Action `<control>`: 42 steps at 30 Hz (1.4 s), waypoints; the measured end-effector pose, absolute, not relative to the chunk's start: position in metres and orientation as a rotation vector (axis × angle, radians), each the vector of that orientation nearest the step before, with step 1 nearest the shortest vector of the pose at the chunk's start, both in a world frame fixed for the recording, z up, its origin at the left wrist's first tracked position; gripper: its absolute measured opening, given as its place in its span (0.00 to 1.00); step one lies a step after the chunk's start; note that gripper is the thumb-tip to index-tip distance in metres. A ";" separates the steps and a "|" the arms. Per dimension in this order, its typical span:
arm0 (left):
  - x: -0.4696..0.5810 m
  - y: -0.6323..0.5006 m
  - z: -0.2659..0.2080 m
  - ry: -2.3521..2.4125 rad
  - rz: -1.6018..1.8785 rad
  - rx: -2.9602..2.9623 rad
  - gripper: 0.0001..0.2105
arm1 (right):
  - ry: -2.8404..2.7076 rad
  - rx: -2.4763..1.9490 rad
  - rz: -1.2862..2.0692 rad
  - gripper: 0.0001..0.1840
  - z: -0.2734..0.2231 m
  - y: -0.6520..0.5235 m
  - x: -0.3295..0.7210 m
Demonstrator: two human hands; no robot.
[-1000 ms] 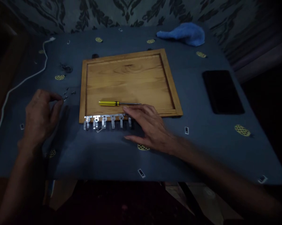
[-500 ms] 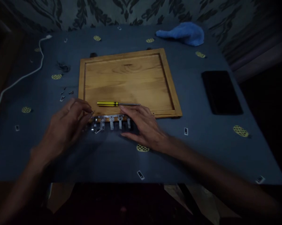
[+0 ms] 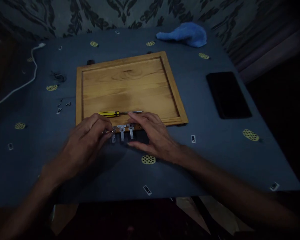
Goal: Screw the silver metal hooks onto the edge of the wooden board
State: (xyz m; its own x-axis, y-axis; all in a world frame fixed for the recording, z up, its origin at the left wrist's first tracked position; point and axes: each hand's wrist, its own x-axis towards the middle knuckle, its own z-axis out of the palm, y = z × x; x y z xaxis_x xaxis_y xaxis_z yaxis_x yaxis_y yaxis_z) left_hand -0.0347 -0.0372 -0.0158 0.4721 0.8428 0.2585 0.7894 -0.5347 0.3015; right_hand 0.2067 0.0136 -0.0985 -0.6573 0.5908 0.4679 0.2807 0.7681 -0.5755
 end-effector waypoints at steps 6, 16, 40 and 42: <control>-0.030 -0.031 -0.018 1.406 0.478 2.581 0.06 | -2.315 -0.661 0.640 0.40 -0.100 0.014 0.206; -0.028 -0.020 -0.017 1.384 0.464 2.528 0.06 | -2.316 -0.683 0.629 0.36 -0.101 0.014 0.205; -0.032 -0.019 -0.019 1.396 0.454 2.475 0.04 | -2.349 -0.623 0.662 0.34 -0.098 0.016 0.201; -0.031 -0.020 -0.018 1.388 0.463 2.452 0.04 | -2.346 -0.616 0.680 0.35 -0.098 0.016 0.200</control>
State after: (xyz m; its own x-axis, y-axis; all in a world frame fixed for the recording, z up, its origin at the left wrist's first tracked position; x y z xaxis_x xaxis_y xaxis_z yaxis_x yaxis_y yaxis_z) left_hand -0.0312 -0.0197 -0.0184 0.4856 0.8636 0.1357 0.7719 -0.4965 0.3971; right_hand 0.1998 0.0160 -0.0977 -0.7040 0.5701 0.4236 0.2553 0.7597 -0.5981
